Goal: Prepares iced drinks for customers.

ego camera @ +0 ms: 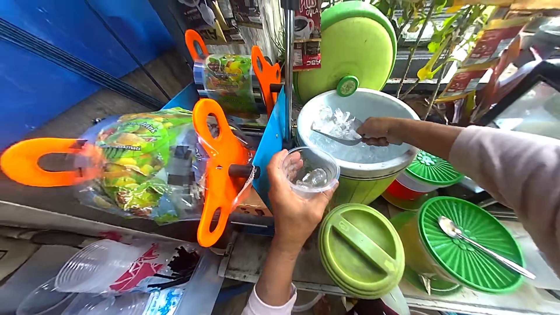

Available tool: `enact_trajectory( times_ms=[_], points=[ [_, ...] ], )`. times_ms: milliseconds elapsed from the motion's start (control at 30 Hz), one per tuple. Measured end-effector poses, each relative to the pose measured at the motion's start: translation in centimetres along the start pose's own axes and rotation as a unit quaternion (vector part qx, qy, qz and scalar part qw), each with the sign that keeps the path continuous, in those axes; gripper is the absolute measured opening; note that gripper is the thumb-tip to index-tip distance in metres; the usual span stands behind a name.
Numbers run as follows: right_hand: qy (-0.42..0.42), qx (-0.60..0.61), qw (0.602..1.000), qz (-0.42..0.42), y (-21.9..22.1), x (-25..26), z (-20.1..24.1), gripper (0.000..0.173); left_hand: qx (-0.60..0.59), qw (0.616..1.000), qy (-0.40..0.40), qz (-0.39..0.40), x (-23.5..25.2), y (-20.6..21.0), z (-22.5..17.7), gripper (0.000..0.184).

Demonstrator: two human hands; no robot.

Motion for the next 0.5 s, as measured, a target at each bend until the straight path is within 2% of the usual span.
enact_trajectory(
  times_ms=[133, 333, 500],
  points=[
    [-0.04, 0.01, 0.998, -0.037, -3.5, -1.3, 0.5, 0.036, 0.027, 1.0, 0.005, 0.011, 2.3, 0.6, -1.4, 0.093],
    [-0.059, -0.071, 0.992, -0.086, -9.8, -10.7, 5.4, 0.036, 0.06, 0.997, 0.024, 0.04, 6.6, 2.2, -4.6, 0.091],
    [-0.067, -0.166, 0.98, -0.087, -12.1, -16.1, 9.1, 0.038, 0.06, 0.997, 0.002, 0.056, 10.3, 4.7, -6.3, 0.095]
  ],
)
Point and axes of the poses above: each hand's wrist, its own x-axis towards the middle knuckle, its own y-axis out of the palm, z = x × y, the point moved 8 cm from there along x, towards the middle knuckle, and after that the axes turned 4 degrees about x, right-handed, at the moved point
